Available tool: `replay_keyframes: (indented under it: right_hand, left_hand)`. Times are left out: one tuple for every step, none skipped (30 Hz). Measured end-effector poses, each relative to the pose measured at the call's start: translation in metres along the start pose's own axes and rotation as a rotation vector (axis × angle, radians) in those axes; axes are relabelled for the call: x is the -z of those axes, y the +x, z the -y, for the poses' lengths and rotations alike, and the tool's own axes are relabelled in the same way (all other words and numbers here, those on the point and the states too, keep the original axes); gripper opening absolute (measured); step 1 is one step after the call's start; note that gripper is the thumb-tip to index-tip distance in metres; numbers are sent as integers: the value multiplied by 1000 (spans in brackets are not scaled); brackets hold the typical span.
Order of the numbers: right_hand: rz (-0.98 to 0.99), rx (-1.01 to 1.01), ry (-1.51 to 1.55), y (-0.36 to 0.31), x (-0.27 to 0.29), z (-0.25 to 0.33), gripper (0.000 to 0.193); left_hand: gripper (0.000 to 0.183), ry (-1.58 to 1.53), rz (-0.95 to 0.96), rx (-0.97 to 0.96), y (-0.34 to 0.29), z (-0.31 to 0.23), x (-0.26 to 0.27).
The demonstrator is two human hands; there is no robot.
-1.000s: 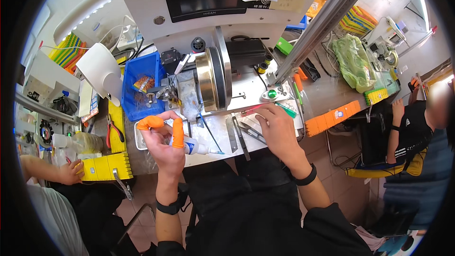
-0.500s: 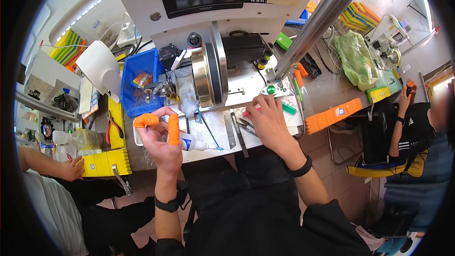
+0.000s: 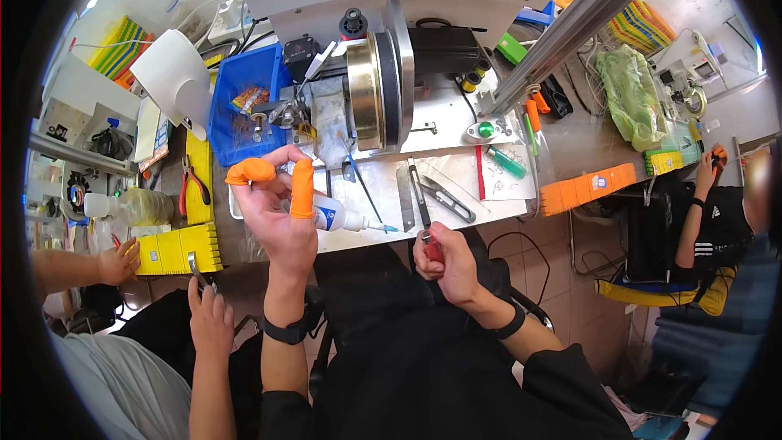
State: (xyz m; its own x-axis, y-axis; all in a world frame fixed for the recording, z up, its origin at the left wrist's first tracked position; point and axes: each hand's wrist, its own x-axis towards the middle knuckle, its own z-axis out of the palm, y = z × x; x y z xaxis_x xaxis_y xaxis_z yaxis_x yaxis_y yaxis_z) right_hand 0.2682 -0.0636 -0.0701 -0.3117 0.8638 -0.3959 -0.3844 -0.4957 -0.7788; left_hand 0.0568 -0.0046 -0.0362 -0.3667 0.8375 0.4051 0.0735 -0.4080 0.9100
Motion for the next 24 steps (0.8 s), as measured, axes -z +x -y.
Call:
replay_keyframes:
  right_hand:
    - [21,-31,36,2,0,-3,53]
    - [41,-62,71,3,-1,-6,53]
    - [52,-66,59,5,0,-9,53]
    - [52,-68,59,7,-1,-10,53]
    - [37,-62,54,9,-1,-11,52]
    - [23,-56,50,10,-2,-11,51]
    - [23,-58,50,10,-2,-11,51]
    - [19,-40,44,9,-4,-10,50]
    - [16,-22,39,9,-4,-9,50]
    - [14,-24,39,9,-4,-10,50]
    - [18,-24,40,9,-4,-10,50]
    - [22,-24,40,9,-4,-10,50]
    - [22,-26,40,9,-5,-10,50]
    - [22,-34,39,9,-6,-9,50]
    - [22,-42,38,8,-6,-9,50]
    - [21,-44,39,9,-6,-9,50]
    - [32,-43,37,9,-7,-9,50]
    - [41,-42,34,9,-6,-9,50]
    - [41,-43,34,9,-6,-10,50]
    - [45,-48,38,9,-5,-11,50]
    - [48,-51,42,10,-4,-12,50]
    - [47,-52,42,10,-4,-12,50]
    - [44,-56,38,10,-3,-13,50]
    - [42,-60,35,10,-3,-13,50]
  left_hand:
    - [38,5,-1,-13,0,1,0]
    - [38,7,-2,-11,-1,1,1]
    - [38,-3,0,-5,-1,0,1]
    - [38,-14,2,0,-2,1,1]
    - [38,-13,1,2,-2,3,3]
    - [38,1,28,-29,-2,6,6]
    - [39,14,55,-60,-2,8,8]
    - [39,15,54,-59,-2,8,7]
    - [39,8,51,-54,-2,8,7]
    - [39,0,49,-49,-2,8,7]
    - [39,0,49,-47,-2,8,7]
    - [39,8,46,-50,-1,8,7]
    - [38,15,44,-53,-1,8,7]
    - [38,15,44,-51,-1,8,7]
    - [38,14,45,-55,-1,7,6]
    - [38,12,46,-58,-1,6,6]
    - [38,13,46,-57,-1,4,5]
    - [38,-1,24,-32,-1,1,3]
    - [38,-15,2,-7,-1,0,1]
    - [38,-15,2,-6,-1,0,1]
    - [38,-17,4,-4,-1,-1,1]
    - [38,-19,5,-2,-1,0,1]
    - [38,-20,5,-1,-1,0,1]
    - [38,-26,6,-1,0,0,1]
